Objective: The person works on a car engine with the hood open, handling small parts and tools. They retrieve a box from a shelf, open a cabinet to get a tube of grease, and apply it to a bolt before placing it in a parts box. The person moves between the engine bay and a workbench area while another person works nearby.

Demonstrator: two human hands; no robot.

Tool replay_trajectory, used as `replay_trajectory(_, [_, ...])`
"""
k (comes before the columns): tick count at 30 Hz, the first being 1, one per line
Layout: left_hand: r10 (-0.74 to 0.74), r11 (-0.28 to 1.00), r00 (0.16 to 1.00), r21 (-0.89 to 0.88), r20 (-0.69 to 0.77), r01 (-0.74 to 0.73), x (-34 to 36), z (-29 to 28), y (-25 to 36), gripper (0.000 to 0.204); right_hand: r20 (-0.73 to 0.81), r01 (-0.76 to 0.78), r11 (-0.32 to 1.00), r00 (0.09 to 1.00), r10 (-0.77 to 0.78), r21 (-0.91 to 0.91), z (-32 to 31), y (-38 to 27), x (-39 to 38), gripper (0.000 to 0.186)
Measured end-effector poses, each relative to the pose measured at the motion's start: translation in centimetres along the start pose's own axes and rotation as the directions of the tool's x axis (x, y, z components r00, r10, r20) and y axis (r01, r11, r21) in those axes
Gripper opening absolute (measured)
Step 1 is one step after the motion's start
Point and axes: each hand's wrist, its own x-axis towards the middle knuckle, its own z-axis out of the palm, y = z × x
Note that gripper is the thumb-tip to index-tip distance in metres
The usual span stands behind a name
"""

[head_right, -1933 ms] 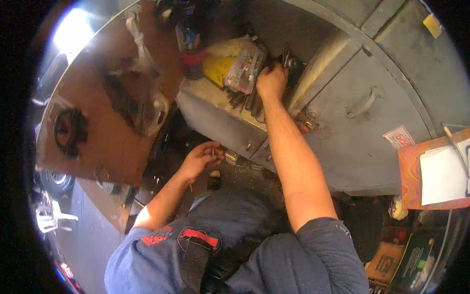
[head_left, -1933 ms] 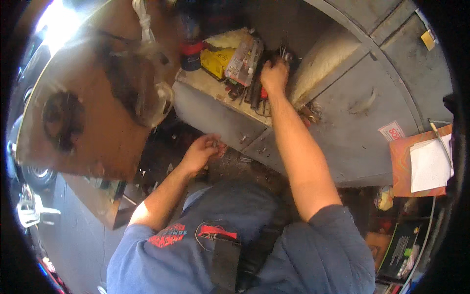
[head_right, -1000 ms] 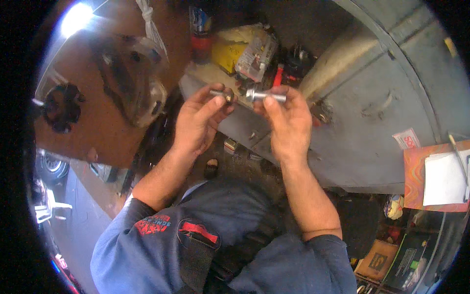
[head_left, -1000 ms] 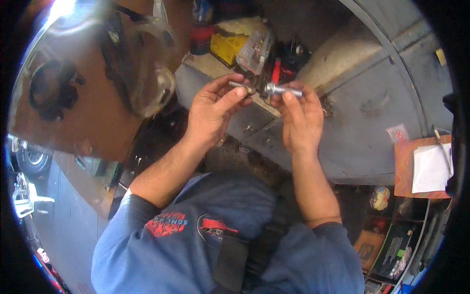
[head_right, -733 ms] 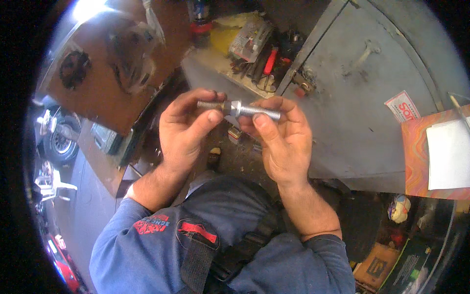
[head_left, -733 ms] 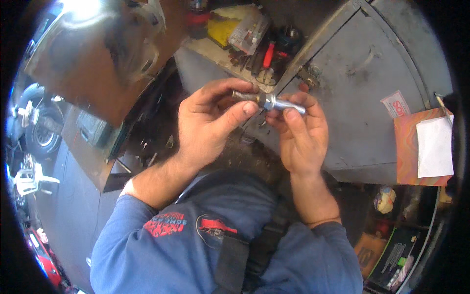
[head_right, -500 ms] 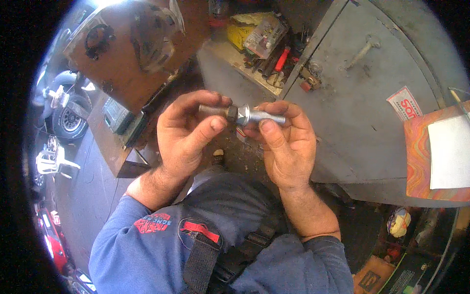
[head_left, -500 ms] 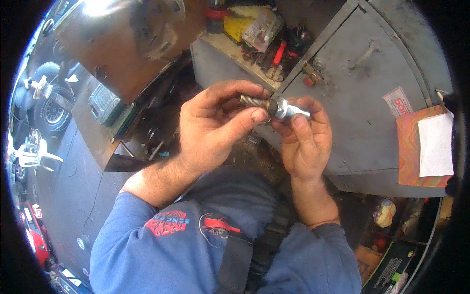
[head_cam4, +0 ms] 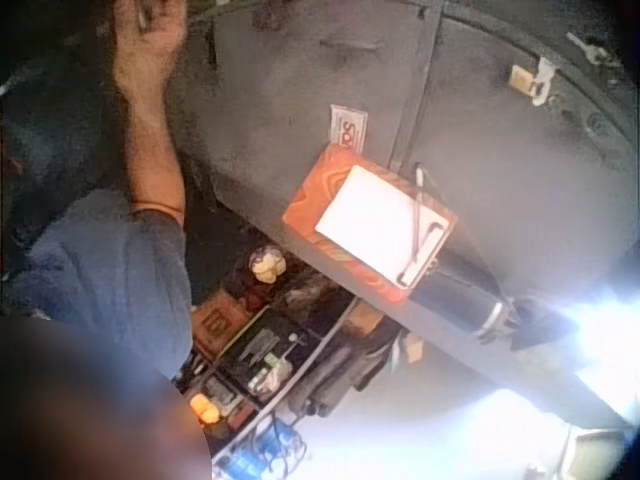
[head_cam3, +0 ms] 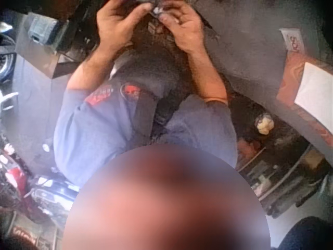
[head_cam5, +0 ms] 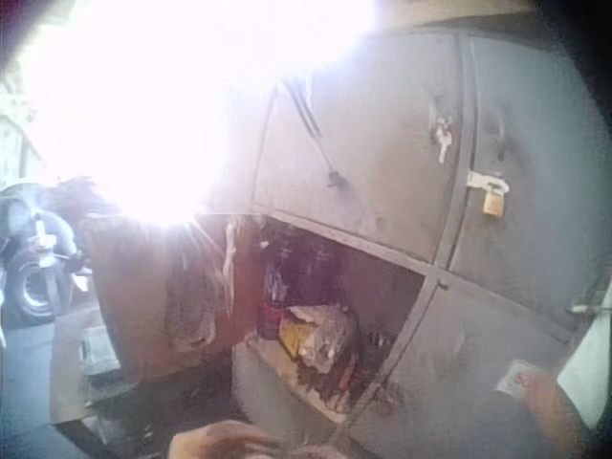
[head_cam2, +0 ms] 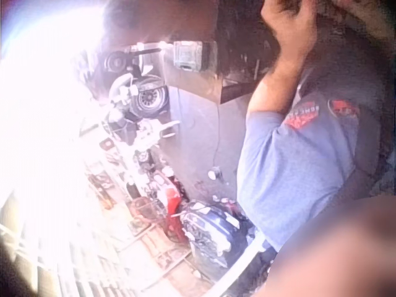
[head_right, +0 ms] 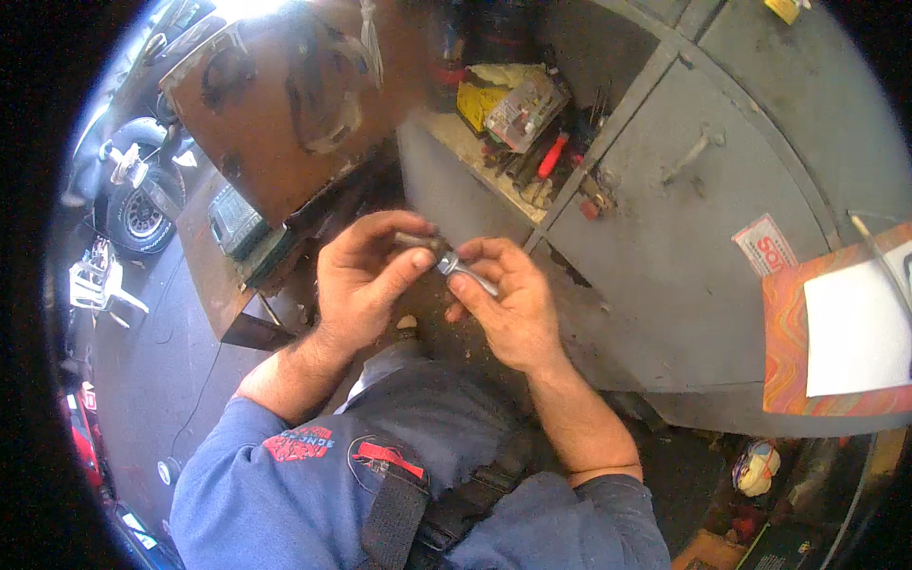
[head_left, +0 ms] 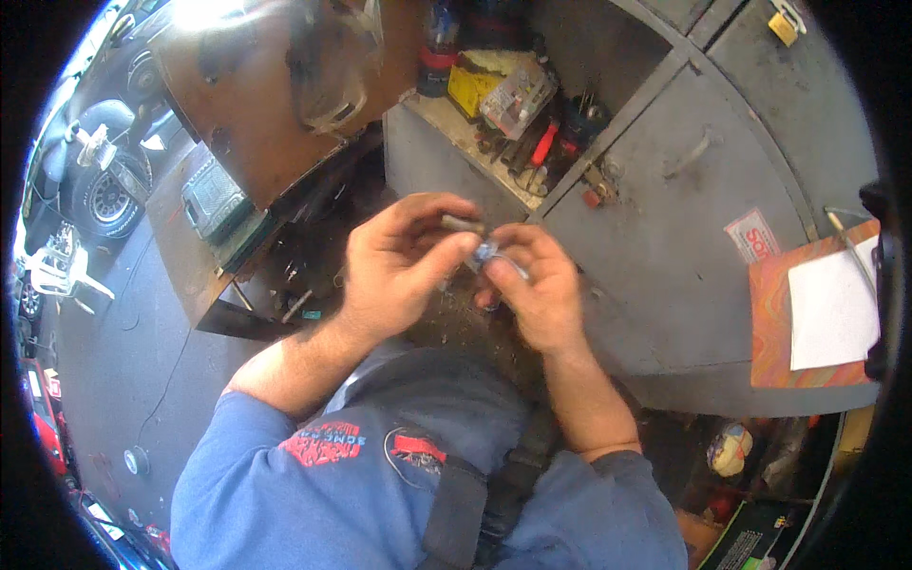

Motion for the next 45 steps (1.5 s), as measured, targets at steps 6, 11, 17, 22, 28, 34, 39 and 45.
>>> replay_trajectory(6, [0.129,0.985,0.893,0.157,-0.431,-0.067,1.8,-10.5,0.1,0.030,-0.321,-0.177,0.920,0.900,0.295,0.349,-2.0,6.2,8.0,0.028])
replay_trajectory(11, [0.313,0.927,0.701,0.046,-0.641,-0.372,4.7,-23.4,1.7,0.036,-0.700,0.313,0.916,0.713,-0.052,0.251,-7.2,6.3,21.5,0.025])
replay_trajectory(17, [-0.047,0.991,0.781,-0.127,-0.623,-0.042,6.7,-30.9,-0.3,0.038,-0.906,0.504,0.808,0.415,0.084,0.305,-18.4,2.6,34.8,0.031])
replay_trajectory(22, [-0.173,0.956,0.859,-0.290,-0.482,0.029,5.8,-32.5,-2.5,0.036,-0.946,0.317,0.911,0.269,0.182,0.266,-22.3,3.3,36.9,0.032])
replay_trajectory(28, [-0.071,0.987,0.948,-0.161,-0.310,0.021,5.1,-35.3,-5.2,0.049,-0.831,-0.508,0.746,0.545,-0.109,-0.431,-23.7,4.3,35.6,0.040])
replay_trajectory(34, [0.093,0.995,0.996,0.035,-0.012,-0.092,4.9,-35.0,-7.7,0.085,-0.564,-0.383,0.440,0.708,-0.426,-0.813,-13.5,6.6,30.4,0.049])
replay_trajectory(39, [-0.012,1.000,1.000,0.008,0.001,0.012,2.9,-27.4,-6.7,0.081,-0.255,-0.130,0.428,0.935,-0.249,-0.894,-1.8,13.7,14.8,0.038])
replay_trajectory(45, [-0.244,0.948,0.928,0.271,0.282,0.167,3.9,-13.7,-4.7,0.041,-0.264,-0.444,0.669,0.895,0.359,-0.596,-2.9,12.1,1.5,0.035])
